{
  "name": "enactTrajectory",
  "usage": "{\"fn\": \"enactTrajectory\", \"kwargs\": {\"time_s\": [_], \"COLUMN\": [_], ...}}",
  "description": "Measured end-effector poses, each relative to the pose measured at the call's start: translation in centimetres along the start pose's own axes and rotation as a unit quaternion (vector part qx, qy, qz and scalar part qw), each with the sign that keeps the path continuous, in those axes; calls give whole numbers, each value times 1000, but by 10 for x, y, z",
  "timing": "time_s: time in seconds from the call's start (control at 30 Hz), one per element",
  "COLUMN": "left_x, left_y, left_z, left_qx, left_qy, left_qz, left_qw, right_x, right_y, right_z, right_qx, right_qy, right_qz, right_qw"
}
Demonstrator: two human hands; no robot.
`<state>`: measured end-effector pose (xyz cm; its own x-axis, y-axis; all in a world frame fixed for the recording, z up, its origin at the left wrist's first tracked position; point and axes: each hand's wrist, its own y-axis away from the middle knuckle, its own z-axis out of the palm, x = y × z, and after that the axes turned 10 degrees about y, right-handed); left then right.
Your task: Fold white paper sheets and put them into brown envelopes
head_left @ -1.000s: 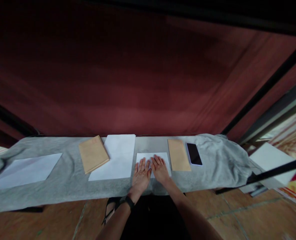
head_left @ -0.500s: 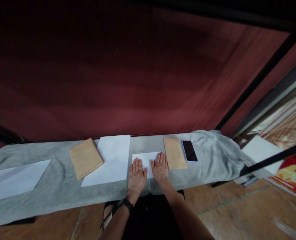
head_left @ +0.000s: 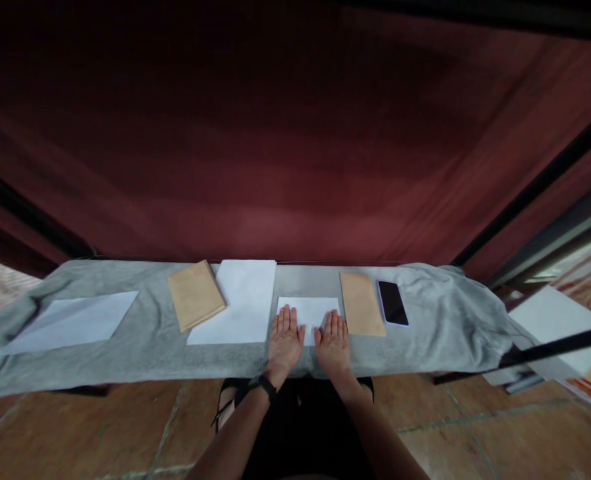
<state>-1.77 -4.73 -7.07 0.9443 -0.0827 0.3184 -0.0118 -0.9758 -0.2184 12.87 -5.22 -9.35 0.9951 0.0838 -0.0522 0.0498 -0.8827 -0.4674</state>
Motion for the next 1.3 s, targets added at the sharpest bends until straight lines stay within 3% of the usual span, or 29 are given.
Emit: {"fn": "enactTrajectory", "kwargs": {"time_s": [0.13,0.3,0.5,0.67,0.97,1.13,1.3], "left_x": [-1,2,19,14,-11,6,31], "left_y": [0,9,29,31,36,28,6], "left_z": [-1,0,-4,-8,-7,0,12], "left_qx": [0,17,-43,-37,15,19,-31], "left_qy": [4,8,42,34,7,0,33], "left_qz": [1,8,136,110,50,16,84], "left_qw": [1000,1000,989,993,999,1000,995], "right_x": [7,14,16,21,32,33,30], "right_y": [18,30,28,30,50,54,53], "right_z": [-6,-19,-35,-34,-33,-34,-34], "right_qx": [24,1,-45,-29,-11,-13,-8], "right_qy": [10,20,16,19,8,3,-5], "right_qz": [-9,-45,-82,-107,-92,-90,-84], "right_qw": [1000,999,996,994,996,996,996]}}
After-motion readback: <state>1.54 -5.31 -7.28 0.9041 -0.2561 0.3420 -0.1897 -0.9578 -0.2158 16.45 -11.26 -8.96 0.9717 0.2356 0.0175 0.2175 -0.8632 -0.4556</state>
